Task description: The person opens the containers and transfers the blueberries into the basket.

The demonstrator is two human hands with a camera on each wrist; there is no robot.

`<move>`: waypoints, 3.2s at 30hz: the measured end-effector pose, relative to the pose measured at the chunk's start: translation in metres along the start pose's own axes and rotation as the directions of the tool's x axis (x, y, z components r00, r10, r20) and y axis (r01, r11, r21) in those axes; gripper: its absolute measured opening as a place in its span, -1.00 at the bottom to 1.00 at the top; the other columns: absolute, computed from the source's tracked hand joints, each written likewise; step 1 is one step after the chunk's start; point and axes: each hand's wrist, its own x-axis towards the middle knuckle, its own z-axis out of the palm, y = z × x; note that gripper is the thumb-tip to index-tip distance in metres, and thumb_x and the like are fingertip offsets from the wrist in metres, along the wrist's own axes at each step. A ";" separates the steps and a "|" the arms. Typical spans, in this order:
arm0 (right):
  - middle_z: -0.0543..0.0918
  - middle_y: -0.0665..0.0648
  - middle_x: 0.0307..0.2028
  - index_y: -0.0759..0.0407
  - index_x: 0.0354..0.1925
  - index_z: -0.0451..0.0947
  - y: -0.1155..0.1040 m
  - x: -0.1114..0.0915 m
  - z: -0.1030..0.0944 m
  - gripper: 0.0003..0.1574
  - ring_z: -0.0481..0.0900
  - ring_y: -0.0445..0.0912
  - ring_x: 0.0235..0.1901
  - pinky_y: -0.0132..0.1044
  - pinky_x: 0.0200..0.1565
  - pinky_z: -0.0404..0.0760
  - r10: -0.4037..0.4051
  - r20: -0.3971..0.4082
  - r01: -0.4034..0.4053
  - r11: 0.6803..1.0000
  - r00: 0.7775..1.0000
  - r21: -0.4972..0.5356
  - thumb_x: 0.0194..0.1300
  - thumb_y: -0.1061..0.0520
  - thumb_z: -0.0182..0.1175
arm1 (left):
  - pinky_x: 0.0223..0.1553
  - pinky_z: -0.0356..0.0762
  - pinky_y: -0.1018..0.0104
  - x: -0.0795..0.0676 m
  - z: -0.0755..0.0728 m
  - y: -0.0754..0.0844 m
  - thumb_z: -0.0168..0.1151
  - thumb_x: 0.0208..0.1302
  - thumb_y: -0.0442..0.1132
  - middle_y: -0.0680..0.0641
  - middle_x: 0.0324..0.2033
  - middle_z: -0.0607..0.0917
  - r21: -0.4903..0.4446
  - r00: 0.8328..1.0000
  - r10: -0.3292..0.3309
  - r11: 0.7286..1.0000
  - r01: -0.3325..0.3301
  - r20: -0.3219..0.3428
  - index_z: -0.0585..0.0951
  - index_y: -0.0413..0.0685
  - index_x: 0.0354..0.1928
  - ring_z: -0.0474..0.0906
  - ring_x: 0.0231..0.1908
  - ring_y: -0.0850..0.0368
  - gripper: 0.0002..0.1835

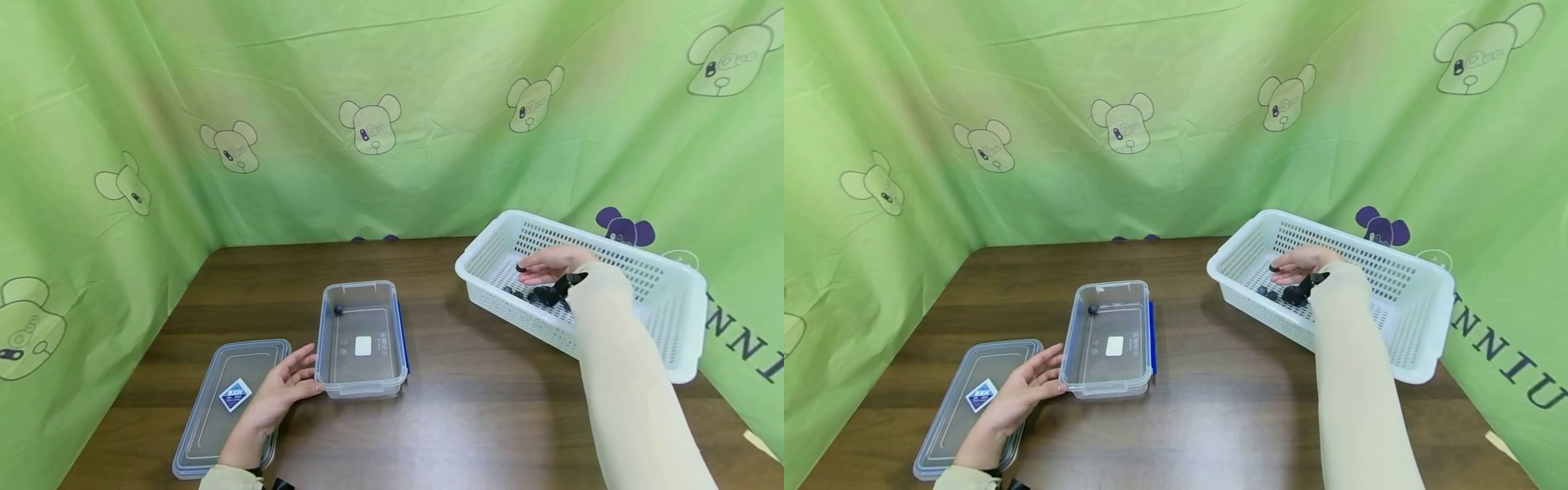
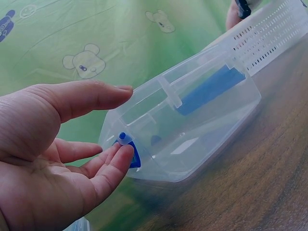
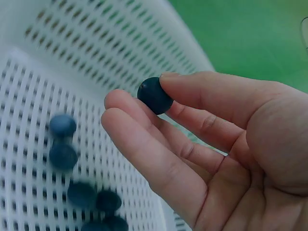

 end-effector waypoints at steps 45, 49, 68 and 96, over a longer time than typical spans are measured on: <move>0.70 0.18 -0.30 0.18 -0.26 0.60 -0.035 -0.010 0.032 -0.67 0.71 -0.05 -0.22 -0.24 -0.03 0.64 -0.221 0.086 0.225 0.974 0.971 -0.034 0.53 0.32 -0.08 | -0.07 0.56 0.42 0.001 -0.002 -0.001 0.29 0.14 -0.55 -0.50 0.28 0.29 -0.003 1.000 0.014 1.000 -0.014 0.019 0.06 -0.51 0.45 0.49 -0.02 0.11 -0.13; 0.68 0.20 -0.28 0.23 -0.18 0.57 -0.045 -0.006 0.061 -0.76 0.71 -0.05 -0.23 -0.23 -0.06 0.66 -0.260 0.117 0.269 0.961 0.958 -0.069 0.52 0.31 -0.05 | -0.07 0.56 0.42 0.001 -0.002 -0.002 0.29 0.14 -0.55 -0.50 0.28 0.29 -0.001 1.000 0.010 1.000 -0.010 0.017 0.06 -0.51 0.45 0.49 -0.02 0.10 -0.13; 0.66 0.27 -0.33 0.66 0.21 0.29 -0.038 0.052 0.200 -0.53 0.71 -0.02 -0.33 -0.07 -0.02 0.64 -0.209 0.301 0.270 0.946 0.930 -0.177 0.47 0.33 0.00 | -0.05 0.55 0.42 0.002 -0.002 -0.001 0.30 0.16 -0.54 -0.52 0.27 0.28 0.014 0.999 0.022 1.000 -0.023 0.039 0.05 -0.53 0.44 0.47 0.00 0.07 -0.13; 0.63 0.35 -0.22 0.54 0.10 0.45 0.005 0.102 0.322 -0.64 0.64 0.09 -0.21 -0.06 0.05 0.61 -0.015 0.266 0.069 0.979 0.964 -0.193 0.43 0.32 0.09 | -0.07 0.57 0.40 0.001 -0.002 -0.003 0.29 0.16 -0.55 -0.46 0.27 0.30 -0.019 1.000 -0.007 1.000 0.008 0.017 0.05 -0.47 0.47 0.50 -0.03 0.13 -0.12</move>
